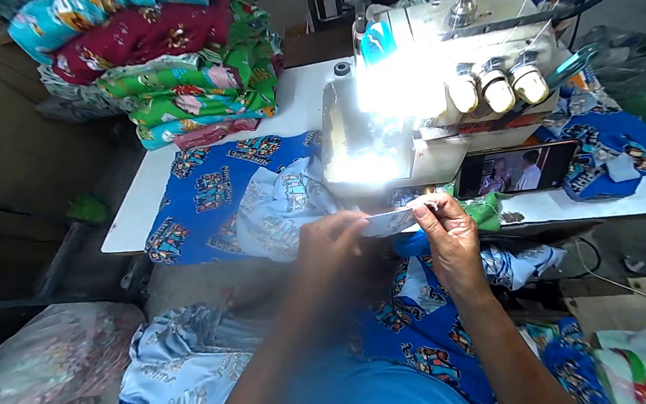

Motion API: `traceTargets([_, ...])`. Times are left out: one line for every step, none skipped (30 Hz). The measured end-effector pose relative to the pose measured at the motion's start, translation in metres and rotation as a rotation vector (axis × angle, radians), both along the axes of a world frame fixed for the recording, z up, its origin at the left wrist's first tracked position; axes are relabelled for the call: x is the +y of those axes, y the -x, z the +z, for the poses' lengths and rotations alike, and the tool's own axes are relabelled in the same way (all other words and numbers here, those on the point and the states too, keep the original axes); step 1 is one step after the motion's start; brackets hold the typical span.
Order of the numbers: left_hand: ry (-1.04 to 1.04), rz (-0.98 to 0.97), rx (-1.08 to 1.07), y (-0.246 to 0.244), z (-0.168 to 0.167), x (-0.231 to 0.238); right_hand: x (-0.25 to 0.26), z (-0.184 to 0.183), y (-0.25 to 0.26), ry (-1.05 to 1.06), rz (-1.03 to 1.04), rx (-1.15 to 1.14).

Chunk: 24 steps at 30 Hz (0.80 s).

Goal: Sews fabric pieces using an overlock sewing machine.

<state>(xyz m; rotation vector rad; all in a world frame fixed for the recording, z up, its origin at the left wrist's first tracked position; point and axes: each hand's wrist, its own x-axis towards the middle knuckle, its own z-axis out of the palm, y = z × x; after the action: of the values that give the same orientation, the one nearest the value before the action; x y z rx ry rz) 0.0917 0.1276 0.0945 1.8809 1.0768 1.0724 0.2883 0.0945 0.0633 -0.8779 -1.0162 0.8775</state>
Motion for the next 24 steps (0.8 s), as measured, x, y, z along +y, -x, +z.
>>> traceTargets([-0.028, 0.000, 0.028, 0.002, -0.001, -0.001, -0.003, -0.004, -0.002, 0.007, 0.031, -0.007])
traceTargets([-0.062, -0.009, 0.073, 0.005, -0.003, -0.002, -0.006, -0.009, -0.004, 0.020, 0.065, -0.053])
traceTargets([-0.104, -0.033, 0.124, 0.006, -0.005, -0.005, -0.011, -0.013, -0.007, 0.033, 0.106, -0.147])
traceTargets([-0.146, -0.069, 0.171, 0.007, -0.006, -0.008, -0.016, -0.014, -0.010, 0.035, 0.161, -0.259])
traceTargets([-0.177, -0.113, 0.212, 0.007, -0.007, -0.013, -0.021, -0.015, -0.011, 0.031, 0.213, -0.372])
traceTargets([-0.196, -0.159, 0.246, 0.007, -0.007, -0.017, -0.026, -0.017, -0.011, 0.019, 0.237, -0.464])
traceTargets([-0.209, -0.195, 0.274, 0.007, -0.007, -0.021, -0.031, -0.020, -0.010, 0.002, 0.239, -0.527])
traceTargets([-0.226, -0.200, 0.291, 0.008, -0.006, -0.022, -0.035, -0.023, -0.010, -0.022, 0.229, -0.567])
traceTargets([-0.247, -0.168, 0.307, 0.011, -0.006, -0.020, -0.039, -0.026, -0.012, -0.039, 0.214, -0.585])
traceTargets([-0.268, -0.110, 0.324, 0.016, -0.006, -0.016, -0.042, -0.028, -0.014, -0.047, 0.206, -0.582])
traceTargets([-0.288, -0.039, 0.347, 0.023, -0.006, -0.010, -0.044, -0.030, -0.016, -0.048, 0.198, -0.569])
traceTargets([-0.303, 0.031, 0.374, 0.031, -0.007, -0.003, -0.046, -0.031, -0.017, -0.045, 0.192, -0.549])
traceTargets([-0.317, 0.093, 0.400, 0.039, -0.011, 0.004, -0.048, -0.031, -0.018, -0.040, 0.187, -0.528])
traceTargets([-0.320, 0.135, 0.430, 0.047, -0.017, 0.011, -0.049, -0.031, -0.019, -0.034, 0.179, -0.507])
traceTargets([-0.312, 0.163, 0.457, 0.053, -0.023, 0.017, -0.049, -0.030, -0.019, -0.029, 0.170, -0.488])
traceTargets([-0.300, 0.179, 0.469, 0.057, -0.030, 0.022, -0.049, -0.030, -0.018, -0.023, 0.163, -0.465])
traceTargets([-0.289, 0.190, 0.472, 0.060, -0.036, 0.027, -0.049, -0.029, -0.017, -0.019, 0.156, -0.437])
traceTargets([-0.278, 0.197, 0.466, 0.062, -0.041, 0.031, -0.049, -0.028, -0.016, -0.015, 0.152, -0.408])
traceTargets([-0.274, 0.201, 0.454, 0.063, -0.044, 0.035, -0.048, -0.027, -0.015, -0.010, 0.152, -0.377])
traceTargets([-0.278, 0.201, 0.440, 0.062, -0.046, 0.040, -0.048, -0.026, -0.014, -0.006, 0.155, -0.346])
traceTargets([-0.284, 0.198, 0.419, 0.062, -0.046, 0.044, -0.048, -0.024, -0.014, 0.000, 0.160, -0.318])
traceTargets([-0.288, 0.186, 0.397, 0.062, -0.045, 0.047, -0.048, -0.023, -0.015, 0.010, 0.161, -0.298])
traceTargets([-0.285, 0.167, 0.381, 0.062, -0.040, 0.049, -0.048, -0.024, -0.017, 0.027, 0.150, -0.298])
traceTargets([-0.278, 0.143, 0.370, 0.062, -0.033, 0.050, -0.047, -0.025, -0.020, 0.049, 0.118, -0.335])
